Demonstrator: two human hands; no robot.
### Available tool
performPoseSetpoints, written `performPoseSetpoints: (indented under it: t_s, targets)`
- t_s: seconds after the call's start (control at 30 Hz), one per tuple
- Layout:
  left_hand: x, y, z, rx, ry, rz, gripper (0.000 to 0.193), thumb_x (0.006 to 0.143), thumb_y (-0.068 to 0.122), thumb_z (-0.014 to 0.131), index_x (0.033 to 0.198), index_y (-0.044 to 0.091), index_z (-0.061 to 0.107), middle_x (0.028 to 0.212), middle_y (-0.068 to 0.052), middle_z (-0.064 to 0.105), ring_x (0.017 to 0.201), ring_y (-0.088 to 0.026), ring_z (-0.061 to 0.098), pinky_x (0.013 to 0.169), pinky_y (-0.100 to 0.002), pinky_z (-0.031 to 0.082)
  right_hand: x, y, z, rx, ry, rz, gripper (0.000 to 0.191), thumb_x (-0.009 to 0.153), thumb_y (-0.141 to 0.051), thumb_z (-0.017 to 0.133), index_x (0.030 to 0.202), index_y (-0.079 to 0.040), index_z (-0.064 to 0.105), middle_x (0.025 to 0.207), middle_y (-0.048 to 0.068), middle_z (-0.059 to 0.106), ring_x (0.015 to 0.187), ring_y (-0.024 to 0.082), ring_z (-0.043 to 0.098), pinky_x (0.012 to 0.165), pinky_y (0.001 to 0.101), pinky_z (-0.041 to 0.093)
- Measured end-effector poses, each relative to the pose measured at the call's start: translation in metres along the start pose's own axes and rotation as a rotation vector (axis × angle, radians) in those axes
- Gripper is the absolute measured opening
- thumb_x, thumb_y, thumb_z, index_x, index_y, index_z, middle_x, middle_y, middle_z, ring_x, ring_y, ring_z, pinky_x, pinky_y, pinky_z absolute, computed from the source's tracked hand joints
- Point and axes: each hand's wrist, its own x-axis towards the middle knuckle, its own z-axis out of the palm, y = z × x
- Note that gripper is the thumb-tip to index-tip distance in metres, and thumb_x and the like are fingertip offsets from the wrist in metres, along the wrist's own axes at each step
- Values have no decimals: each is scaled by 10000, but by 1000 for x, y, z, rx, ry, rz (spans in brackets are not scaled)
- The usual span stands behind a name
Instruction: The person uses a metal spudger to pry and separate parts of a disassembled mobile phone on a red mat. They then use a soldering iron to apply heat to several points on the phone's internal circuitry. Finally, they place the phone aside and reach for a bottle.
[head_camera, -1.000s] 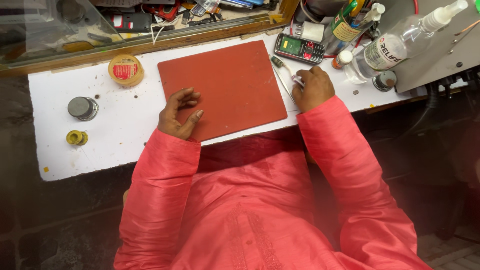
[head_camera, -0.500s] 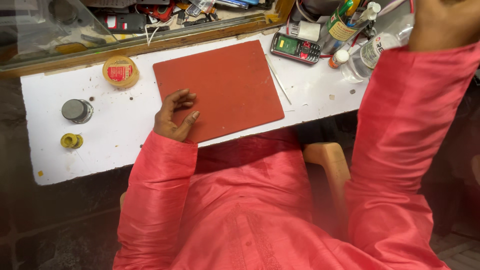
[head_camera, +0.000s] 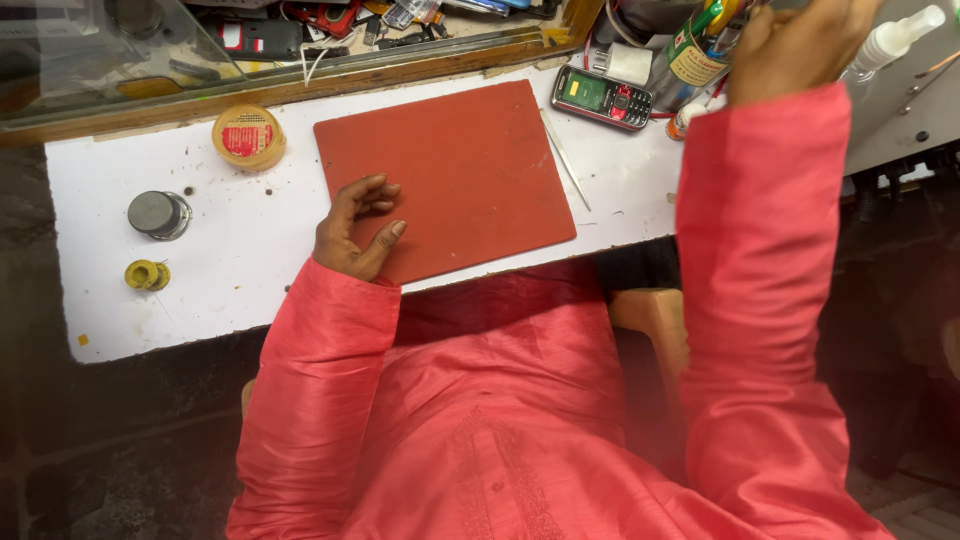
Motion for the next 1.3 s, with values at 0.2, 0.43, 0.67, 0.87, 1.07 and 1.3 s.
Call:
performPoseSetpoints:
  t_s: [0.2,0.43,0.67,0.87,1.07,1.3]
  targets:
    - [-1,-4,1,-1,5,16,533,950,49,765,1424,31,521,1290,-119,695,1200,-215,678,1062,-343,557,-81,-78,-7,496,-414,104,376,877,-101,831,1189,10,654,1101,179,588,806,291,653,674,389,546]
    - [3,-3,2,-5,12,19,537,937,31,760,1419,22,525,1287,-119,692,1186,-211,675,1059,-338,553,-107,-127,5,166,-617,162,127,835,-64,717,956,-40,745,1014,148,633,974,340,631,828,446,553]
    - [4,-3,3,-13,9,18,536,939,21,758,1422,23,526,1289,-118,689,1194,-212,674,1064,-341,552,-91,-116,8,56,-716,145,151,760,-96,750,842,17,695,964,191,644,878,383,657,713,504,553]
    - [4,-5,2,-5,0,11,540,938,31,766,1420,25,524,1290,-117,688,1194,-212,670,1066,-342,551,-91,-82,5,301,-782,314,130,778,-121,778,847,-24,726,846,178,716,709,340,710,666,451,580]
    - [0,-7,1,-22,-2,-11,532,939,43,761,1417,28,527,1292,-118,689,1192,-210,666,1069,-344,544,-77,-17,-30,1256,-354,757,97,951,103,626,1004,34,669,902,138,722,745,179,712,661,320,616]
    - [2,-6,-1,-15,4,-3,522,944,54,762,1411,30,531,1290,-116,691,1193,-211,670,1067,-347,549,-14,9,-11,1005,148,476,190,967,203,650,1060,57,573,927,109,681,767,169,679,710,287,592]
